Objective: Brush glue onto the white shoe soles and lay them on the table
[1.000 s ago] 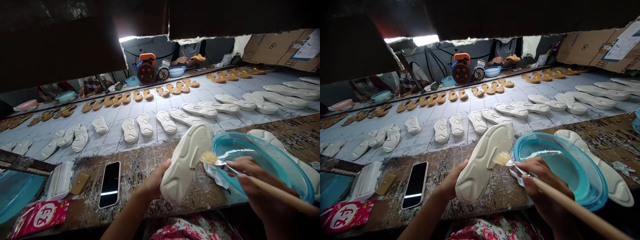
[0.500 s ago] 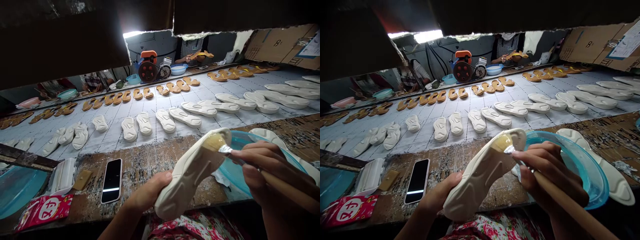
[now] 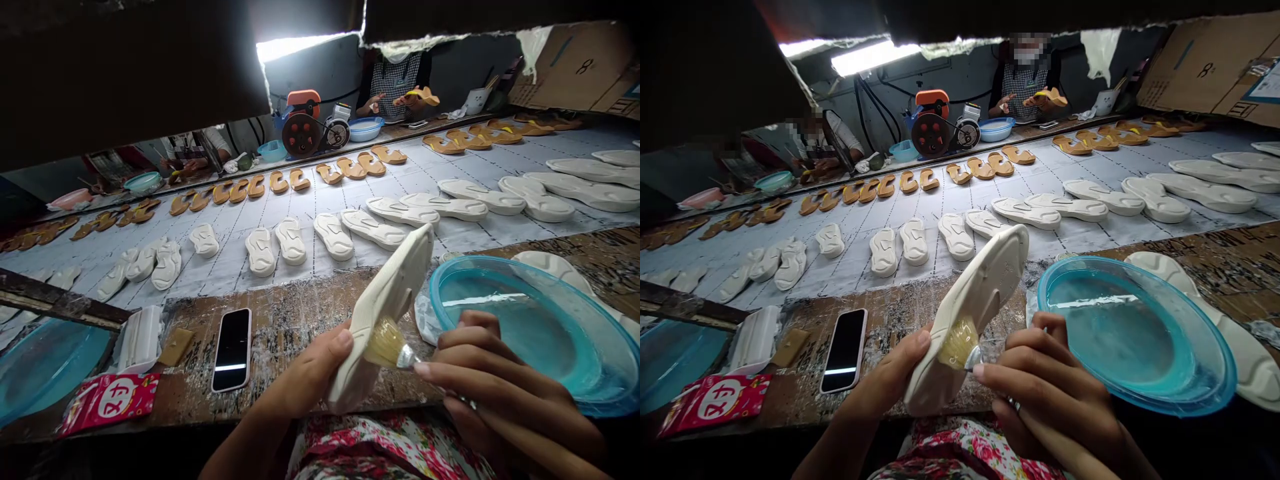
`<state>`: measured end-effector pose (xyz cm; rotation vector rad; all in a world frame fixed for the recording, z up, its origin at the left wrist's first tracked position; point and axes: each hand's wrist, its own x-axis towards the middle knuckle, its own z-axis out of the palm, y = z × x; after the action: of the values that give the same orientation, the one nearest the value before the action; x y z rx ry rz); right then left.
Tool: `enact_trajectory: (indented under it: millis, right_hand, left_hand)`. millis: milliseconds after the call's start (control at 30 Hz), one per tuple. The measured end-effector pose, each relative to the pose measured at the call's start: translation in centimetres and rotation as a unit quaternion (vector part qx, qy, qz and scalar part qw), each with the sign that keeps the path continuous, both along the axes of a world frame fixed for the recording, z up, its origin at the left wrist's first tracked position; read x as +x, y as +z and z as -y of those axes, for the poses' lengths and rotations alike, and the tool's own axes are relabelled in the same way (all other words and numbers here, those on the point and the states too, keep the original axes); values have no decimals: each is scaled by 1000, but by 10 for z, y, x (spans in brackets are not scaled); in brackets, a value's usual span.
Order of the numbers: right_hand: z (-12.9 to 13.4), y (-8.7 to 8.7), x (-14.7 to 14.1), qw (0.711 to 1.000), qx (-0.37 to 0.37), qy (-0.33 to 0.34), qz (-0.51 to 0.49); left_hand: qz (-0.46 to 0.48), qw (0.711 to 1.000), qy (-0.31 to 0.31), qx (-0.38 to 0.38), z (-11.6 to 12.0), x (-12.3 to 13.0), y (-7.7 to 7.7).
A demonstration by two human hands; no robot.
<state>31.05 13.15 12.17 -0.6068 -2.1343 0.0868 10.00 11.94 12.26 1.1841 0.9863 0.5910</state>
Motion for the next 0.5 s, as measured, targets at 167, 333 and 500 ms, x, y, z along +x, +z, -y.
enact_trajectory:
  millis: [167, 333, 500]
  right_hand:
    - [11, -5, -11, 999, 1, 33, -23]
    - [19, -6, -18, 996, -39, 80, 12]
    - [5, -13, -10, 991, -34, 72, -108]
  left_hand:
    - [44, 995, 85, -17, -2, 10, -11]
    - [120, 973, 187, -64, -6, 15, -21]
    - [199, 956, 157, -150, -3, 13, -26]
